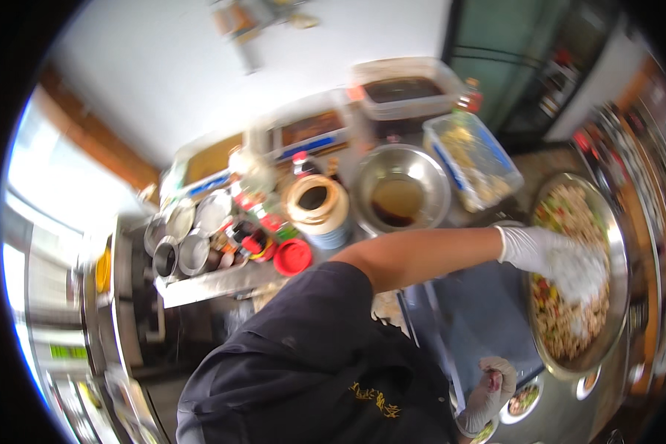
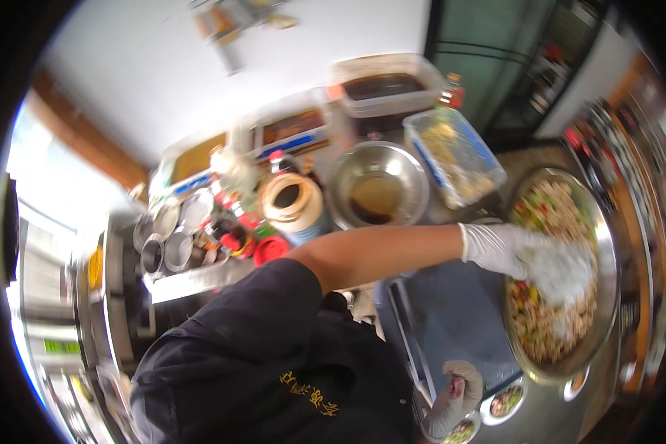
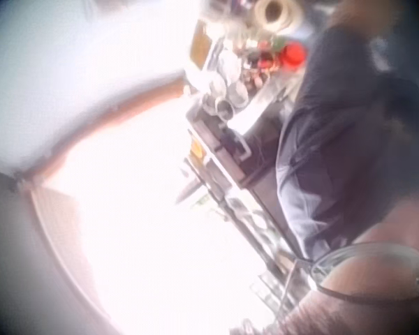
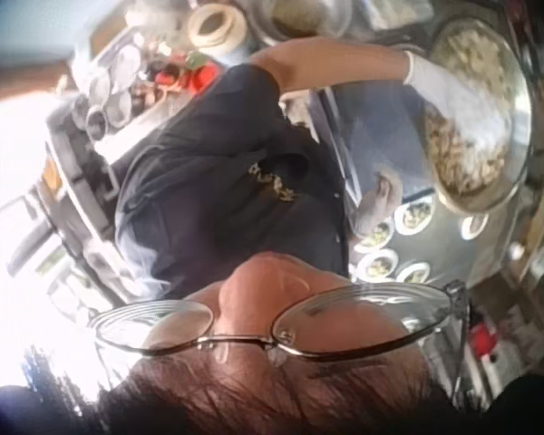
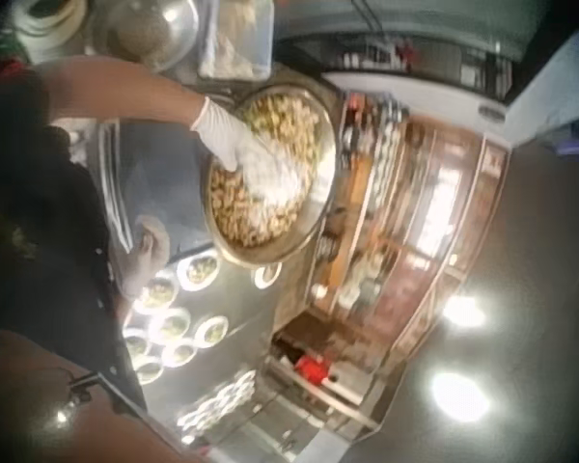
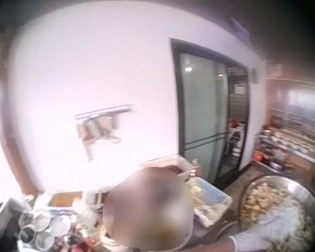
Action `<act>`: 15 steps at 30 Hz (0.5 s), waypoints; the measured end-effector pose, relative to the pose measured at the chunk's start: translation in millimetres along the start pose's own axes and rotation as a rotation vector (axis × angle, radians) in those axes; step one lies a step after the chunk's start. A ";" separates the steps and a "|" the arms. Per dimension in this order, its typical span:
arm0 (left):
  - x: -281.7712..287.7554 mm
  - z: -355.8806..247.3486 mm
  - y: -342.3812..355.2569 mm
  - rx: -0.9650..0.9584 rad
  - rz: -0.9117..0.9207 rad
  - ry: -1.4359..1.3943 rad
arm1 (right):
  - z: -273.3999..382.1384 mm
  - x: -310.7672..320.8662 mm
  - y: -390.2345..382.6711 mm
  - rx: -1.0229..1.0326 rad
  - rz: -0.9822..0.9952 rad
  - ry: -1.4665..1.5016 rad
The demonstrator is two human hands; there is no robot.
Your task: The person adds various seasonings and oil from bottles and containers into a large bowl filled with chopped vegetables and meat, then thoroughly mixes the ingredients together by hand.
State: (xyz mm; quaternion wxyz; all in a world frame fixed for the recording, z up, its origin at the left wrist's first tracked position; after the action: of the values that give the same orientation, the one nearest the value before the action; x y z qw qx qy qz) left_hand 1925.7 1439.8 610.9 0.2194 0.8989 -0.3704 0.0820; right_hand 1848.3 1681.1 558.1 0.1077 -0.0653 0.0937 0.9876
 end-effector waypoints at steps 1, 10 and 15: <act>33.4 -1.8 -18.3 -0.051 -0.111 -0.096 | 0.8 -8.0 6.1 -0.002 -0.005 0.011; 343.0 -122.4 -531.1 0.388 -1.257 0.378 | -14.3 -160.8 21.8 0.041 0.403 -0.065; 374.4 -57.2 -857.2 1.072 -1.458 0.778 | -34.6 -253.4 -21.3 0.016 0.467 -0.014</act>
State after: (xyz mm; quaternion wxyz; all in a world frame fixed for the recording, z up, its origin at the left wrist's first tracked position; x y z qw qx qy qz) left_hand 2794.8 1769.5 491.9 -0.1140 0.7979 0.4589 0.3738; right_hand 2102.2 1643.8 558.5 -0.1226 -0.0343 0.1136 0.9853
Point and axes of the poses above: each hand's wrist, its own y-axis towards the middle knuckle, its own x-axis out of the back of the hand, z = x × y, the point moved 8 cm from there along y, towards the middle knuckle, and after that the axes turned 2 degrees about x, right-handed, at the moved point
